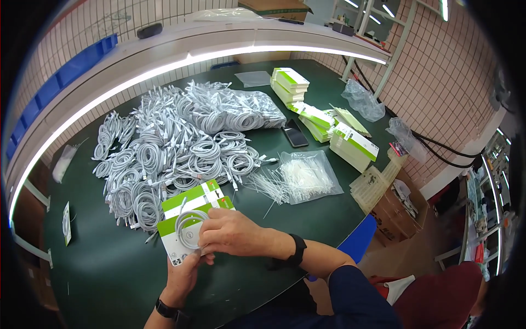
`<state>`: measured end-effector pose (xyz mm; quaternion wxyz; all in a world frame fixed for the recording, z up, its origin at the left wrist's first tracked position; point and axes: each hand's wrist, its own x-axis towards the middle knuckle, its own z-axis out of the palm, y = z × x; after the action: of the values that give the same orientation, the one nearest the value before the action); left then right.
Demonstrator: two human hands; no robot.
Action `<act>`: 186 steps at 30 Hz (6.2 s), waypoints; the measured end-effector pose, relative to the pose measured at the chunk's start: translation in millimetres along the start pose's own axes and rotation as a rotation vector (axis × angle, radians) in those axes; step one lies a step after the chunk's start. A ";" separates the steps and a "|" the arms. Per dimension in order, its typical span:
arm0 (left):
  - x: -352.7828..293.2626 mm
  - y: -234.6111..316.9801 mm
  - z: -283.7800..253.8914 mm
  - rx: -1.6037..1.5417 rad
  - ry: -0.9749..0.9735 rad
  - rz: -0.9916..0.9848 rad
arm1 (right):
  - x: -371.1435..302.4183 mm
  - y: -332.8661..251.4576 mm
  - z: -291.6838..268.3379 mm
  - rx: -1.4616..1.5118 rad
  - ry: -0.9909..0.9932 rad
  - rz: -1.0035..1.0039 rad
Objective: The person packages a cable by hand, placing it onto a cardboard backing and threading a zip tie through the card and around the cable. They pull the tie tight to secure the cable and set the finished package onto a stack.
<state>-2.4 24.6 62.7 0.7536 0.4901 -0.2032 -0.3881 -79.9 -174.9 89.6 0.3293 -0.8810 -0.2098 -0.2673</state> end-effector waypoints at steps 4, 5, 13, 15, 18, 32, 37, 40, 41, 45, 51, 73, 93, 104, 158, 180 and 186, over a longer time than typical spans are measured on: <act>3.1 -10.4 -14.1 -0.044 -0.078 -0.003 | 0.1 4.2 -1.6 -0.013 -0.010 -0.031; 6.3 -9.9 -14.2 -0.038 -0.099 -0.019 | -0.5 5.7 -6.7 -0.030 -0.024 -0.036; 6.8 -14.6 -17.8 0.031 -0.088 -0.075 | -10.2 16.2 0.0 0.126 -0.036 0.116; 6.9 -12.1 -16.1 0.070 -0.095 -0.063 | -11.3 17.6 3.6 0.131 -0.033 0.099; 4.5 -11.8 -16.8 0.085 -0.093 -0.084 | -13.5 15.8 7.1 0.145 -0.038 0.103; -1.0 -13.0 -16.1 0.026 -0.064 -0.094 | -19.3 11.0 15.5 0.388 -0.053 0.276; -3.2 -12.0 -10.3 0.083 -0.005 -0.091 | -21.3 9.7 17.4 0.405 -0.081 0.303; -3.0 -11.0 -5.9 0.175 0.060 -0.137 | -22.8 10.2 21.4 0.426 -0.118 0.328; -2.5 -13.8 -6.7 0.180 0.100 -0.154 | -23.6 10.9 23.8 0.431 -0.119 0.331; -1.5 -19.9 -5.8 0.173 0.188 -0.208 | -27.5 14.5 30.6 0.431 -0.136 0.363; -2.1 -21.7 -4.3 0.166 0.248 -0.251 | -22.1 8.5 23.4 0.465 -0.188 0.393; 2.8 -18.2 -2.6 0.245 0.257 -0.238 | -26.8 0.2 27.6 0.351 -0.184 0.405; -4.8 -12.8 8.6 0.319 0.334 -0.096 | -23.5 -12.6 26.6 0.322 -0.169 0.388; -3.3 -24.8 4.6 0.482 0.333 0.122 | -27.9 -12.6 36.2 0.190 -0.062 0.234; 4.9 -9.3 0.5 0.257 0.324 -0.177 | -28.2 -12.9 42.4 0.018 -0.035 0.234; 11.3 -16.0 4.7 0.279 0.440 0.120 | -12.9 -14.1 4.6 -0.001 0.120 0.161; 8.7 -13.1 -9.8 0.281 0.476 0.145 | -31.3 15.3 -59.2 -0.157 0.031 0.422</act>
<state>4.6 20.6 46.0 0.7306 0.6513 -0.1069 -0.1750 -115.3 -232.5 101.2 0.3116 -0.9240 0.0057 -0.2217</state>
